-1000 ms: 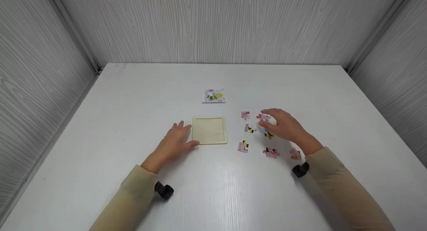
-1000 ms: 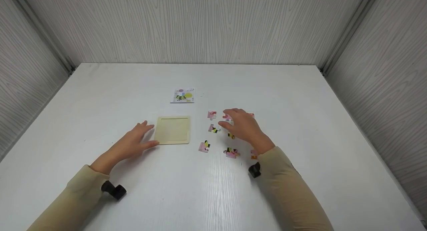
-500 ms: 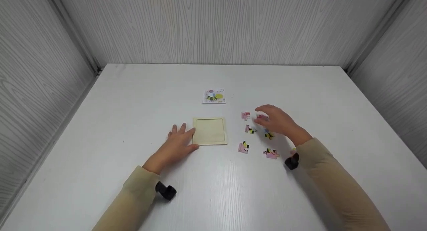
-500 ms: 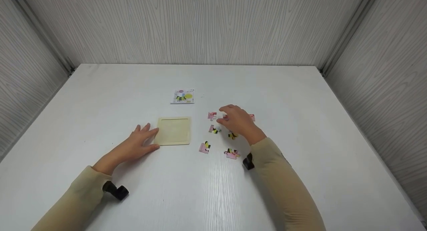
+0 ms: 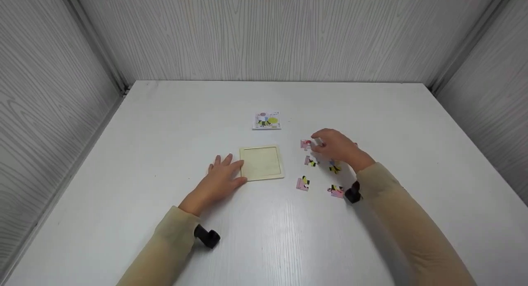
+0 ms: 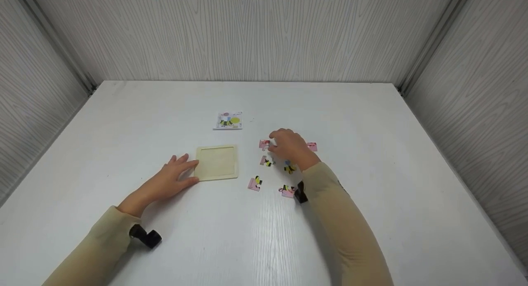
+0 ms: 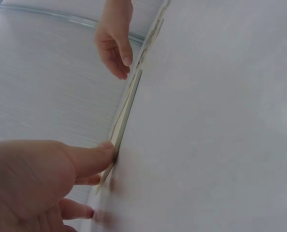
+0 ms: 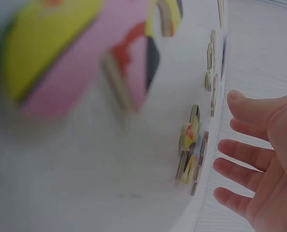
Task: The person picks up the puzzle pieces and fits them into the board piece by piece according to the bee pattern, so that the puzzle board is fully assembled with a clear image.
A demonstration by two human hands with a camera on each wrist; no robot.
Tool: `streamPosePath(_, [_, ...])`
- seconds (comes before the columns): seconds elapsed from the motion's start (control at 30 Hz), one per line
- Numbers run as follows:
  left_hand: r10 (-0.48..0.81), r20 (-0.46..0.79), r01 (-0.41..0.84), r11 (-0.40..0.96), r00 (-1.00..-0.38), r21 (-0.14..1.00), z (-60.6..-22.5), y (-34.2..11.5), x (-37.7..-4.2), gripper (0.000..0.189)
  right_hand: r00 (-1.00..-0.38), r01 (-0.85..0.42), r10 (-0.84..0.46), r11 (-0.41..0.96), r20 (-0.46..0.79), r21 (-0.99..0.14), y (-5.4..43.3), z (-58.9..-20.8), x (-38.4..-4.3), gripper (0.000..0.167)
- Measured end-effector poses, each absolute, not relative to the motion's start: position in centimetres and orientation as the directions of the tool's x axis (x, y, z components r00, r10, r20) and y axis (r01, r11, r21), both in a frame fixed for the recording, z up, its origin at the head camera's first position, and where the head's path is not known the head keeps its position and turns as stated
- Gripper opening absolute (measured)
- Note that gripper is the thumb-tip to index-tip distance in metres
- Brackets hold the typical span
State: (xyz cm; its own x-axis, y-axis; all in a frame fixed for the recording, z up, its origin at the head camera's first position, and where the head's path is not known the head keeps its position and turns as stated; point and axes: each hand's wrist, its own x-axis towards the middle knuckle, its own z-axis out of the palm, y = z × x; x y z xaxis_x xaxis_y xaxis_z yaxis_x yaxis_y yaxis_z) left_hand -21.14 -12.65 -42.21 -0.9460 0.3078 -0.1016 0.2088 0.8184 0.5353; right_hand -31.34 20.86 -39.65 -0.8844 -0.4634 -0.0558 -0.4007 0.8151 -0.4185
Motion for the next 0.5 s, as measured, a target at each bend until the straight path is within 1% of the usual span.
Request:
streamPosePath(0.1, [0.306, -0.094, 0.21, 0.817, -0.947, 0.536, -42.2, -12.7, -21.0, 0.057, -0.884, -0.388, -0.459, 0.825, -0.087, -0.411, 20.5, -39.7, -31.6, 0.042])
streamPosePath(0.3, [0.313, -0.091, 0.221, 0.822, -0.945, 0.525, -42.5, -12.8, -21.1, 0.056, -0.886, -0.378, -0.442, 0.863, -0.139, -0.335, 19.8, -39.9, -32.2, 0.045])
streamPosePath(0.4, [0.314, -0.091, 0.224, 0.824, -0.945, 0.52, -42.5, -12.7, -21.2, 0.056, -0.886, -0.384, -0.442, 0.869, -0.141, -0.312, 19.7, -40.0, -32.5, 0.043])
streamPosePath(0.5, [0.31, -0.091, 0.222, 0.827, -0.946, 0.516, -42.6, -12.7, -21.3, 0.056, -0.885, -0.388, -0.445, 0.867, -0.135, -0.312, 19.5, -40.1, -32.7, 0.038])
